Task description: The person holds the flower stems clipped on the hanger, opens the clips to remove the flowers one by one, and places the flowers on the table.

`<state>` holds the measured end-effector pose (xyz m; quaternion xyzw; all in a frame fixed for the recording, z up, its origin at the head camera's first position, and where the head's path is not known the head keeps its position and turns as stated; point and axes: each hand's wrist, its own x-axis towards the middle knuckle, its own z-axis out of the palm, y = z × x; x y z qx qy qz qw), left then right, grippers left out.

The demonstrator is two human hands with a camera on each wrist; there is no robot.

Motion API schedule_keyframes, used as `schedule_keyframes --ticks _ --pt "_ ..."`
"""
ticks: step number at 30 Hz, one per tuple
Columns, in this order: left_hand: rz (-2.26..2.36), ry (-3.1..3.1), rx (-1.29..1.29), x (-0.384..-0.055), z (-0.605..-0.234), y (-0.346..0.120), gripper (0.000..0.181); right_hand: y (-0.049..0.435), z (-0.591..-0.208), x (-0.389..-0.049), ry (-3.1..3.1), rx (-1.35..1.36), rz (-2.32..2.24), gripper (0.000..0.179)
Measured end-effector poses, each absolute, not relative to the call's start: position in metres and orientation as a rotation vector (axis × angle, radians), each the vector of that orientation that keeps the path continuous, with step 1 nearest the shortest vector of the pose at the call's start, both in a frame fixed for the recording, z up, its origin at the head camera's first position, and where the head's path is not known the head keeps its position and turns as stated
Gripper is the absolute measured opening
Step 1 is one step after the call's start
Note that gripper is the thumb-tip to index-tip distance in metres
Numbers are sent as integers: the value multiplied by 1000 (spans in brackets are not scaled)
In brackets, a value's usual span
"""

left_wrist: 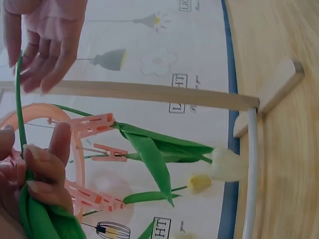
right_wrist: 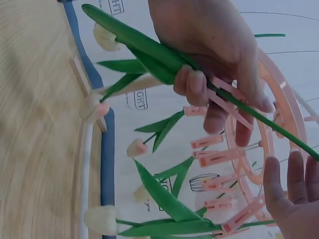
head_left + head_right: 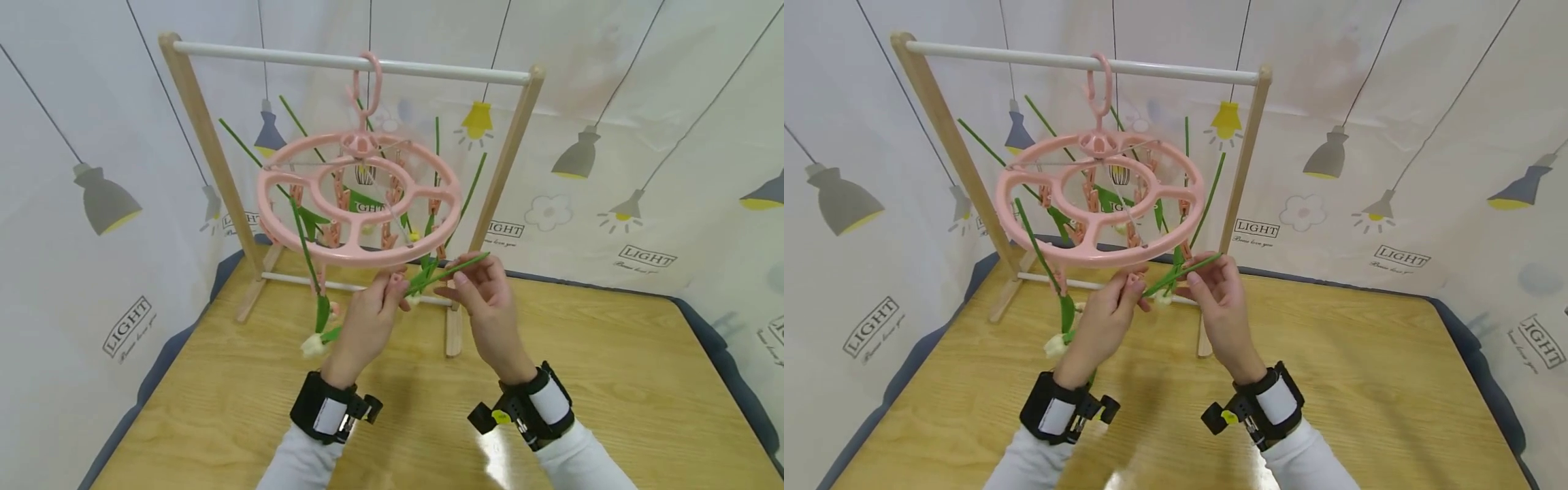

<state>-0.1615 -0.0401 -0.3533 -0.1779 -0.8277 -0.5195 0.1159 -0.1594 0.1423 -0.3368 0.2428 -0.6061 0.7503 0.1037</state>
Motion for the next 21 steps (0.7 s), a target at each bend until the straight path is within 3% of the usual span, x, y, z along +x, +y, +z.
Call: schedule_keyframes --ticks 7,13,21 --pt "-1858 -2328 -444 -160 -350 -39 34 126 -339 -160 -1611 742 2345 32" --pt "-2152 -2169 -350 -158 -347 -42 30 117 -341 -160 -1619 651 2247 33" --pt "-2182 -2086 -242 -158 -342 -44 26 112 -340 -162 -1656 736 2186 27"
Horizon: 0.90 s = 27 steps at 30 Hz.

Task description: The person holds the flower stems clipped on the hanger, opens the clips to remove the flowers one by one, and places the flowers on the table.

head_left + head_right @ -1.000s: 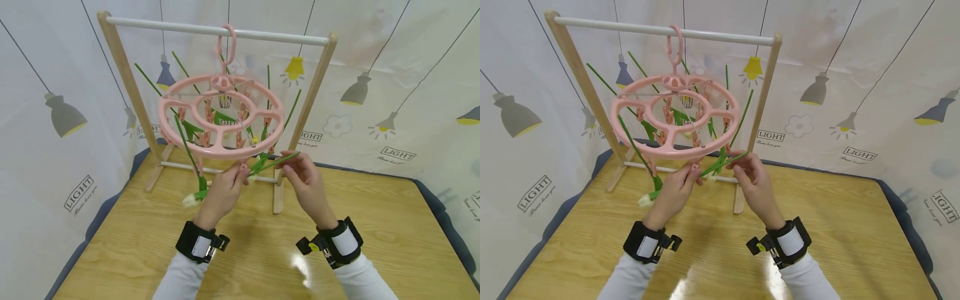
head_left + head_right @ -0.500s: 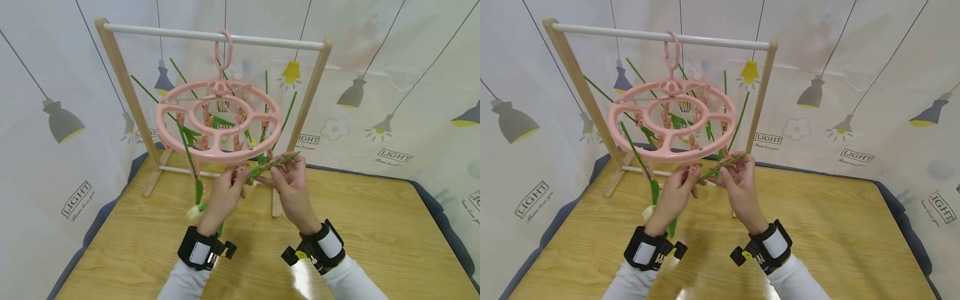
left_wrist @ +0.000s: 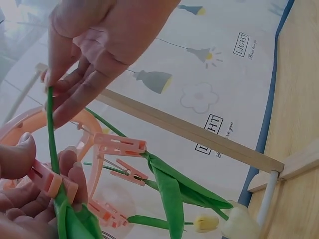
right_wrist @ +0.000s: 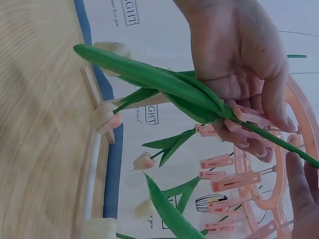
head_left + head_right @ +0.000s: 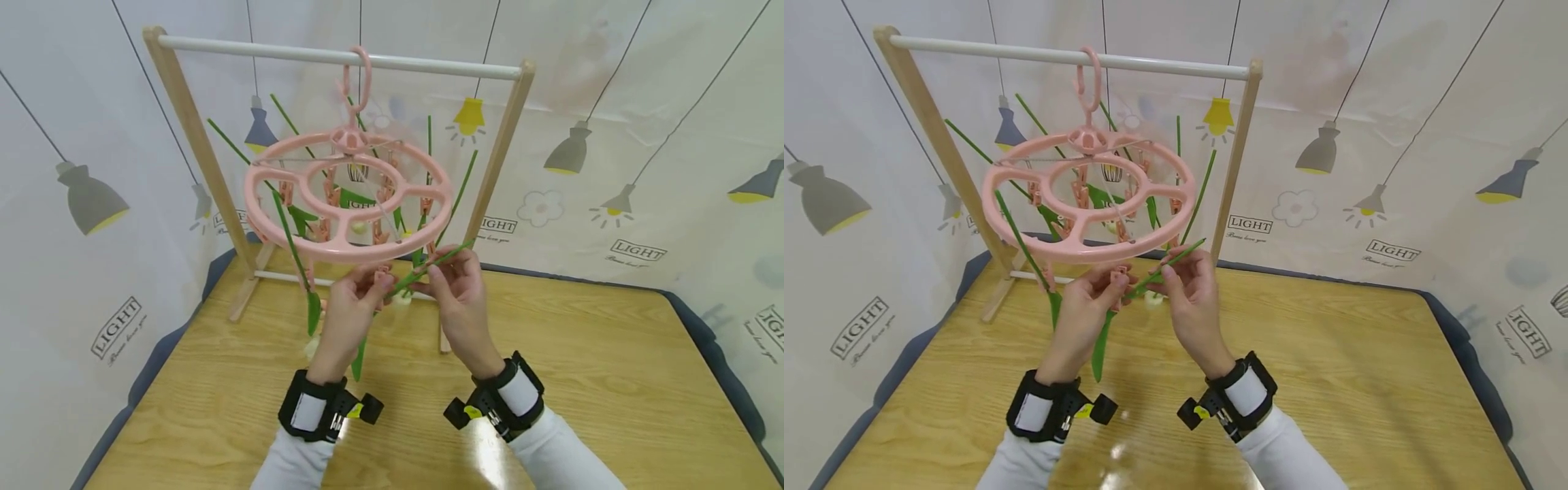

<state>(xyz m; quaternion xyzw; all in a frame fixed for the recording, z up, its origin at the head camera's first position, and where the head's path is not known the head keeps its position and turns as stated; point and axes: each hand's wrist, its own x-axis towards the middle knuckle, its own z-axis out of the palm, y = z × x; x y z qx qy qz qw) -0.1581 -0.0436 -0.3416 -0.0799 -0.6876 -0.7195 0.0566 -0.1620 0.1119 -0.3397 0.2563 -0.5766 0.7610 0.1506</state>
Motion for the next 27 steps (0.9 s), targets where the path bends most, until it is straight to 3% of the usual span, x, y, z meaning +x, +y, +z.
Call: schedule_keyframes --ticks 10,27 --pt "-2126 -2045 -169 -159 -345 -41 24 102 -343 -159 -1708 814 2059 37" --pt "-2138 -1908 -192 -165 -352 -45 17 111 -347 -165 -1725 739 1909 36"
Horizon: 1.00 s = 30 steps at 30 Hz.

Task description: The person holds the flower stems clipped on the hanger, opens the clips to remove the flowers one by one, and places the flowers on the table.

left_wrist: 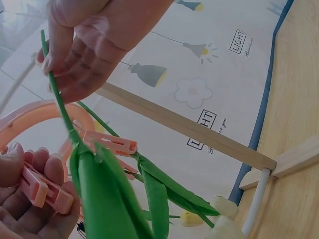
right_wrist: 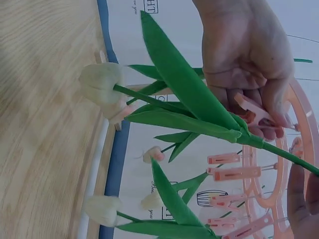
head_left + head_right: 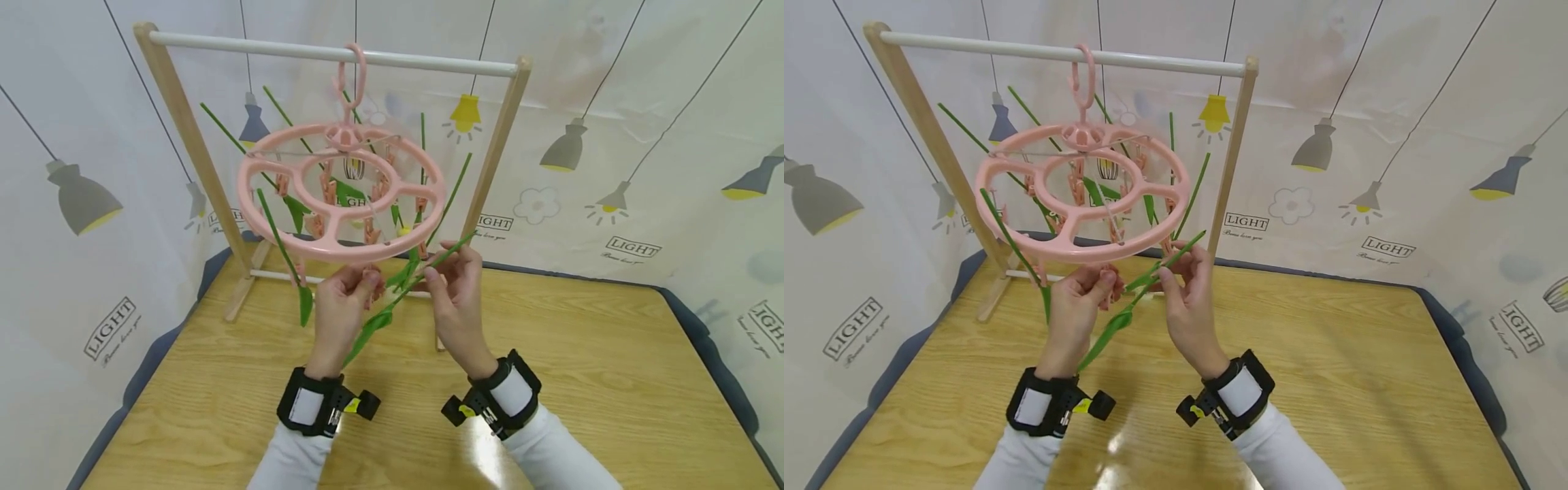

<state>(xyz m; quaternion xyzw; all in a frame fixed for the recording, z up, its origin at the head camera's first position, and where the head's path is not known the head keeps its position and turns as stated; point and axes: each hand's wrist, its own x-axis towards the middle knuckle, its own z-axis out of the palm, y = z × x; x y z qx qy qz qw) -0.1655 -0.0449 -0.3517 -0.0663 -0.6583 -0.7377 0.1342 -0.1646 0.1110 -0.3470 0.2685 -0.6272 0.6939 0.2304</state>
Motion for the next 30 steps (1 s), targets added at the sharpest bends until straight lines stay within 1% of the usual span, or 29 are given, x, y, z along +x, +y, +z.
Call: schedule_keyframes --ticks 4,11,16,23,30 --pt "-2129 -1906 -202 -166 -351 -47 17 116 -343 -165 -1744 699 1906 37" --pt "-2113 -1934 -208 -166 -351 -51 17 130 -339 -169 -1811 662 1775 38" --pt "-2100 -2001 -185 -164 -351 -57 23 142 -336 -172 -1826 630 1734 38" --pt "-2046 -2064 -325 -162 -355 -69 31 161 -333 -176 -1856 579 1670 42" --pt "-2063 -2026 -358 -160 -357 -78 31 181 -332 -180 -1881 542 1631 41"
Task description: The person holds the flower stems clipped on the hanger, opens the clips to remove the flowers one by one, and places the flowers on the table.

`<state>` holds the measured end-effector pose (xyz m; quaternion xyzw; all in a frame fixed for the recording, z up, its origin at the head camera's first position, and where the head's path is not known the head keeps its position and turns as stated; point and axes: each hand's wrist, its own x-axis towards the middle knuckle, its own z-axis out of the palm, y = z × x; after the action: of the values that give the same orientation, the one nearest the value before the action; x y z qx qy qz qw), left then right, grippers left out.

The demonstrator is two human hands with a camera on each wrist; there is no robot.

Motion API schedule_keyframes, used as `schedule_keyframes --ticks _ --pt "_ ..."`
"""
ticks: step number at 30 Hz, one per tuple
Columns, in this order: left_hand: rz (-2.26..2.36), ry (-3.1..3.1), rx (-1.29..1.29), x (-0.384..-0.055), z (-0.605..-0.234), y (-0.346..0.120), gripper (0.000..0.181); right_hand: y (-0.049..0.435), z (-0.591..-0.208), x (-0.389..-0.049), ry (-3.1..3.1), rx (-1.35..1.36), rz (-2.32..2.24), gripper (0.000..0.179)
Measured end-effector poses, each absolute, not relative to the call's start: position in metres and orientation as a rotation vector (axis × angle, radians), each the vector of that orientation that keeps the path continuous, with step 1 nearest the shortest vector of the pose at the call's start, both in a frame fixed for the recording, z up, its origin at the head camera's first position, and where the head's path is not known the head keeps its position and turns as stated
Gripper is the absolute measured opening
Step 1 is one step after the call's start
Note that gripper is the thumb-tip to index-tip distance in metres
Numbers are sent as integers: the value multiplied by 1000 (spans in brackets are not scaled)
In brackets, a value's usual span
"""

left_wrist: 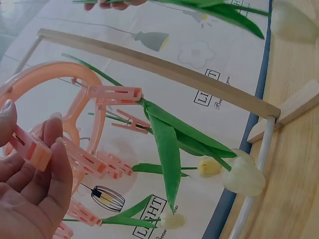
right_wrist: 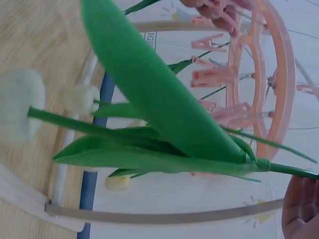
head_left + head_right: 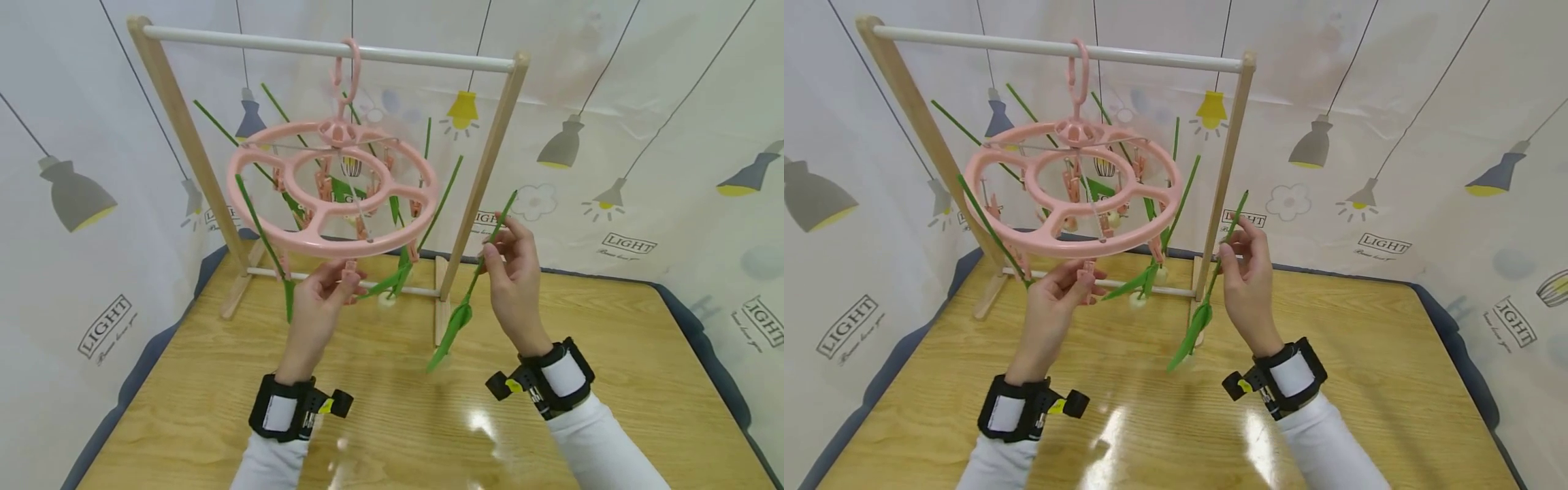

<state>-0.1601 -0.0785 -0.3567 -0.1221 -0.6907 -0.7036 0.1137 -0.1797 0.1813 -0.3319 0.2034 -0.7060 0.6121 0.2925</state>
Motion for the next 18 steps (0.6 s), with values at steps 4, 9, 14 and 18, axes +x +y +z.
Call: schedule_keyframes --ticks 4,9,14,18 --pt "-2070 -2008 -337 -160 -358 -84 32 191 -332 -183 -1913 510 1624 42" --pt "-2083 -1987 -313 -160 -358 -90 34 203 -332 -187 -1987 461 1579 43" --pt "-2086 -1981 -308 -160 -357 -93 36 216 -337 -191 -2051 410 1531 43" --pt "-2096 -1980 -309 -160 -357 -95 36 227 -343 -195 -2105 377 1451 44"
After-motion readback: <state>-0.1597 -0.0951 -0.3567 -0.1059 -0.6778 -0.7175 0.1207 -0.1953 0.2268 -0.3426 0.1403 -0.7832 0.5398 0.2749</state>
